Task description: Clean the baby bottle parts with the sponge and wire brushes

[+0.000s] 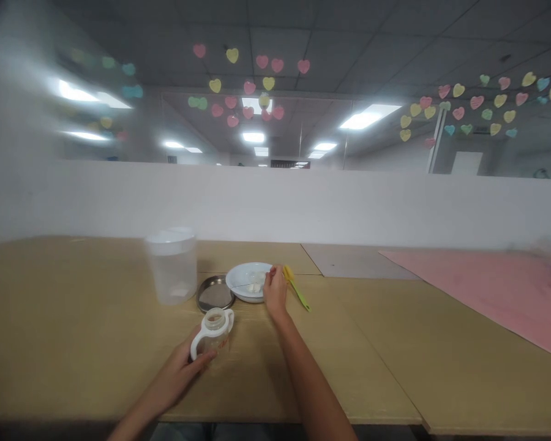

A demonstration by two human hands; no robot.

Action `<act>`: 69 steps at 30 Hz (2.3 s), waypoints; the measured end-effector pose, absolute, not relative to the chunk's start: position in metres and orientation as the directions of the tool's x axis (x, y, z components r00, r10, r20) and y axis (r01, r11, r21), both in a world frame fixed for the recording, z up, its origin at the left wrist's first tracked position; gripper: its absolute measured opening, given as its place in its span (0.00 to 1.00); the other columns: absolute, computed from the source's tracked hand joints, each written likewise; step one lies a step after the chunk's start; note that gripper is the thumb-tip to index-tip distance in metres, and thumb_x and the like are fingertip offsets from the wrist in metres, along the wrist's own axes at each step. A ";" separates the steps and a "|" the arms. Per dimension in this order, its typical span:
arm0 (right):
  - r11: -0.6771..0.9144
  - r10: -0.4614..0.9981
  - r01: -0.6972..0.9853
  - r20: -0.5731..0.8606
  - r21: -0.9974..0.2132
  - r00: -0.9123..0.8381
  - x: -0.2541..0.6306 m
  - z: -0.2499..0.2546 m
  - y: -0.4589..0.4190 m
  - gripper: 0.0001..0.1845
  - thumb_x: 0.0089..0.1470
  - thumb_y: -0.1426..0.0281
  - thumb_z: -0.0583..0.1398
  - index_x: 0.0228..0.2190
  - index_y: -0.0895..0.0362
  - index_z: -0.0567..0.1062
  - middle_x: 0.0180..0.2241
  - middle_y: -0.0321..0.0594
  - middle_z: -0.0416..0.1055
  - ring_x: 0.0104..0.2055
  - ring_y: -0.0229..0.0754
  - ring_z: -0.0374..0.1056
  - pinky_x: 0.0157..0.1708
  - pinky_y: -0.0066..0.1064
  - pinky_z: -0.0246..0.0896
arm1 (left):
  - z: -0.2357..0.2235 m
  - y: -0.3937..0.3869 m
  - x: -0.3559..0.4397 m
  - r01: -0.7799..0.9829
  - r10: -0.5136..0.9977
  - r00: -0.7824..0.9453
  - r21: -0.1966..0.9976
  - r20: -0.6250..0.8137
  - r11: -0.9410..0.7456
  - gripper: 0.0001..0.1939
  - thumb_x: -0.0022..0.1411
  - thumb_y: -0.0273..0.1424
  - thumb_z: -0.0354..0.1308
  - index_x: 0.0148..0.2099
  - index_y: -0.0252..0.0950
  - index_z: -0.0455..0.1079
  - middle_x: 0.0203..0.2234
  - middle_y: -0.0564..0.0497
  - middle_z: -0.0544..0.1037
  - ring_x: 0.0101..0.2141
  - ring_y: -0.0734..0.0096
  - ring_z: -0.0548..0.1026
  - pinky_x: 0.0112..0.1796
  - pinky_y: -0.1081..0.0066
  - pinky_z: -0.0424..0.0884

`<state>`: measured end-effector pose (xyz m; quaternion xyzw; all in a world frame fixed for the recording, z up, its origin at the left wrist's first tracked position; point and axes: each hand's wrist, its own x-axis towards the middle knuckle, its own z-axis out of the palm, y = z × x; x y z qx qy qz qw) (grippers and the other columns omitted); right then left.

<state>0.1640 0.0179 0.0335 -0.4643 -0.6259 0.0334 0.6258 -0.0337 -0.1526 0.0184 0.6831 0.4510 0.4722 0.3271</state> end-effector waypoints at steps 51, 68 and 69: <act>0.830 0.541 -0.111 0.743 -0.546 0.393 0.041 0.061 -0.242 0.14 0.47 0.79 0.55 0.27 0.52 0.53 0.22 0.31 0.63 0.22 0.34 0.59 0.22 0.27 0.54 | 0.065 -0.263 -0.031 0.310 0.724 -0.377 0.815 0.578 -0.489 0.14 0.51 0.44 0.57 0.33 0.40 0.75 0.35 0.47 0.73 0.36 0.62 0.70 0.35 0.72 0.69; 0.424 0.812 -0.633 0.581 -0.648 -0.051 0.054 0.069 -0.228 0.19 0.49 0.69 0.59 0.26 0.52 0.49 0.23 0.29 0.61 0.22 0.31 0.59 0.21 0.22 0.56 | 0.055 -0.252 -0.018 -0.482 0.919 -0.392 0.859 -0.034 -0.174 0.24 0.37 0.48 0.65 0.31 0.33 0.73 0.31 0.46 0.77 0.33 0.58 0.75 0.32 0.66 0.74; 0.382 0.818 -0.673 0.571 -0.634 -0.074 0.054 0.069 -0.227 0.19 0.49 0.68 0.59 0.26 0.52 0.50 0.23 0.29 0.60 0.22 0.31 0.59 0.21 0.22 0.56 | 0.056 -0.251 -0.019 -0.510 0.921 -0.386 0.842 -0.044 -0.173 0.24 0.36 0.47 0.66 0.31 0.33 0.73 0.29 0.46 0.77 0.32 0.59 0.75 0.32 0.66 0.74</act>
